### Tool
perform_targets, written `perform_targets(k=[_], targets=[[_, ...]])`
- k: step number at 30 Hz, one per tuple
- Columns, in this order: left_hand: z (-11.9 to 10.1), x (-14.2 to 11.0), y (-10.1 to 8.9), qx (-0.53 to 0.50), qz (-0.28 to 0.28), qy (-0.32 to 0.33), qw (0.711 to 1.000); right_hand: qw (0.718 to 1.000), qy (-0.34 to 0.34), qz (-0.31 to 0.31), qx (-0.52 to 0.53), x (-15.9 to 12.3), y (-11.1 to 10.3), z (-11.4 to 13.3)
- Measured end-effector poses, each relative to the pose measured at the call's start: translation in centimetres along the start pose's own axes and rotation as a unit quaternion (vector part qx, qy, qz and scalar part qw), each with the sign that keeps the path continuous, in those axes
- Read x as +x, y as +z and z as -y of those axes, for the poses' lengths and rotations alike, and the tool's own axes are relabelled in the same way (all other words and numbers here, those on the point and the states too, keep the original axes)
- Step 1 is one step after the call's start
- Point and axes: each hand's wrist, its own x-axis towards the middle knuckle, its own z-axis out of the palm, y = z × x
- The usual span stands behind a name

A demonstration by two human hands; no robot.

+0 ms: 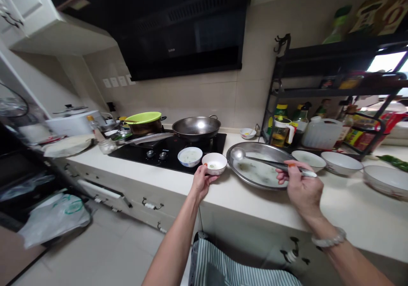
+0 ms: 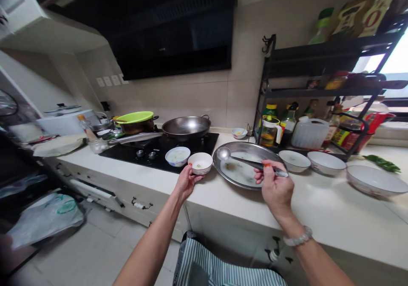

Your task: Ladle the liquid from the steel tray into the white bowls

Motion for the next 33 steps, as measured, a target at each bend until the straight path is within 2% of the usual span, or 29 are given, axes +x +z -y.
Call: perform_targets(k=[3, 6, 10, 13, 16, 22, 33], targets=[[-0.1, -0.1, 0.0, -0.005, 0.000, -0.002, 1.000, 0.998, 0.007, 0.000, -0.061, 0.2, -1.6, -0.5], [-0.1, -0.1, 0.0, -0.007, 0.004, -0.001, 1.000, 0.990, -0.024, 0.025, -0.136, 0.0, -2.8, -1.3], [-0.2, -0.2, 0.0, 0.001, 0.002, -0.003, 1.000, 0.982, -0.061, 0.054, -0.171, -0.3, -3.1, -1.9], [-0.2, -0.2, 0.0, 0.004, 0.001, -0.004, 1.000, 0.983, -0.059, 0.071, -0.159, -0.6, -2.7, -2.0], [-0.2, -0.2, -0.1, 0.008, 0.001, -0.003, 1.000, 0.989, -0.028, 0.076, -0.127, -0.6, -2.1, -2.1], [-0.1, 0.0, -0.1, 0.009, 0.002, -0.004, 1.000, 0.996, 0.064, 0.015, -0.054, 0.1, -2.0, -2.1], [-0.1, 0.0, -0.1, 0.004, -0.008, -0.007, 1.000, 0.991, 0.125, -0.047, 0.020, 1.7, -2.7, -1.7]])
